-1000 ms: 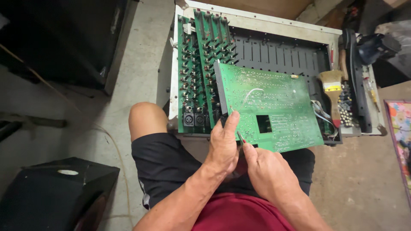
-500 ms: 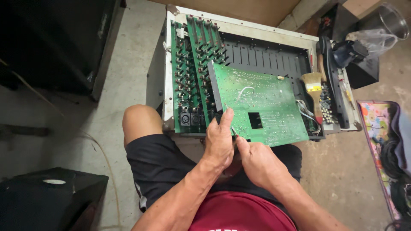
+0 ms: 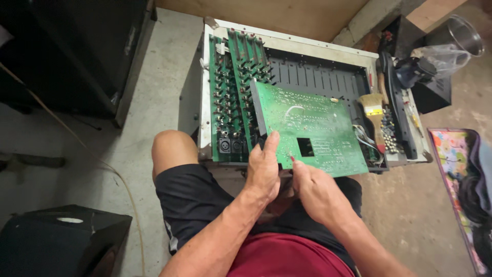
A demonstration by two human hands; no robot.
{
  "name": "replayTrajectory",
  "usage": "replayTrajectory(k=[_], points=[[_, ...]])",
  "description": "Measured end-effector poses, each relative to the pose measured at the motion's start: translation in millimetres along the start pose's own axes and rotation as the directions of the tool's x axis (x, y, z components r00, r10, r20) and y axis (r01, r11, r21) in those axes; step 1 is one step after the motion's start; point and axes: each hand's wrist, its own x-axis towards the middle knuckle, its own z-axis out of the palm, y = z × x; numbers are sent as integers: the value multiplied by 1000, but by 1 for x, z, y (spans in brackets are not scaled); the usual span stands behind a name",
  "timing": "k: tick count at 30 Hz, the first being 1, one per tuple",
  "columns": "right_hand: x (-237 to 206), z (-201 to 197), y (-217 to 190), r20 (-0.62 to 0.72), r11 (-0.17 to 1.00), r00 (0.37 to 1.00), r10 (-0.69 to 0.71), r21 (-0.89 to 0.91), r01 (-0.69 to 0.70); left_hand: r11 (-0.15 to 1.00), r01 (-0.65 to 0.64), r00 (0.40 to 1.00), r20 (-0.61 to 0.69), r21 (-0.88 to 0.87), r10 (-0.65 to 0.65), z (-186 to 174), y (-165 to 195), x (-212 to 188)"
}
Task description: The person sits with an audio mixer channel circuit board on their lap and works on it with a screwdriver, prying and adjusting components along the board's edge connectors. They flip the board over, continue working on the component side, and brush dust off the board with a large brush before resuming work with the screwdriver.
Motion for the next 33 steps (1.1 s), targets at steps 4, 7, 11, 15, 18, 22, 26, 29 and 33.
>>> replayTrajectory(k=[4,7,11,15,18,22,26,29,33], points=[[-13,-1,-5,-97,966,984,-151,-224,126,999,-54,998,39,1,54,-1,0,-2],[-20,10,-11,-100,922,980,-173,-366,125,998,-53,997,52,-13,54,-2,1,-3],[-21,19,-16,-105,891,981,-163,-443,101,999,-19,998,64,-28,20,-1,5,-4],[-18,19,-23,-91,868,979,-181,-484,115,1000,-19,999,34,13,18,-1,8,-2],[-15,16,-26,-51,823,986,-160,-558,105,999,-38,997,61,32,36,-4,8,-2],[-10,8,-26,4,790,984,-181,-595,148,1000,-10,999,47,9,10,-6,7,-1],[-4,5,-22,44,758,970,-238,-616,214,1000,13,1000,22,-9,-13,-5,5,2],[0,3,-18,73,751,961,-268,-608,255,1000,3,1000,16,-4,-3,-5,4,3],[3,2,-14,71,745,959,-275,-614,259,1000,10,1000,11,28,-10,-6,4,3]])
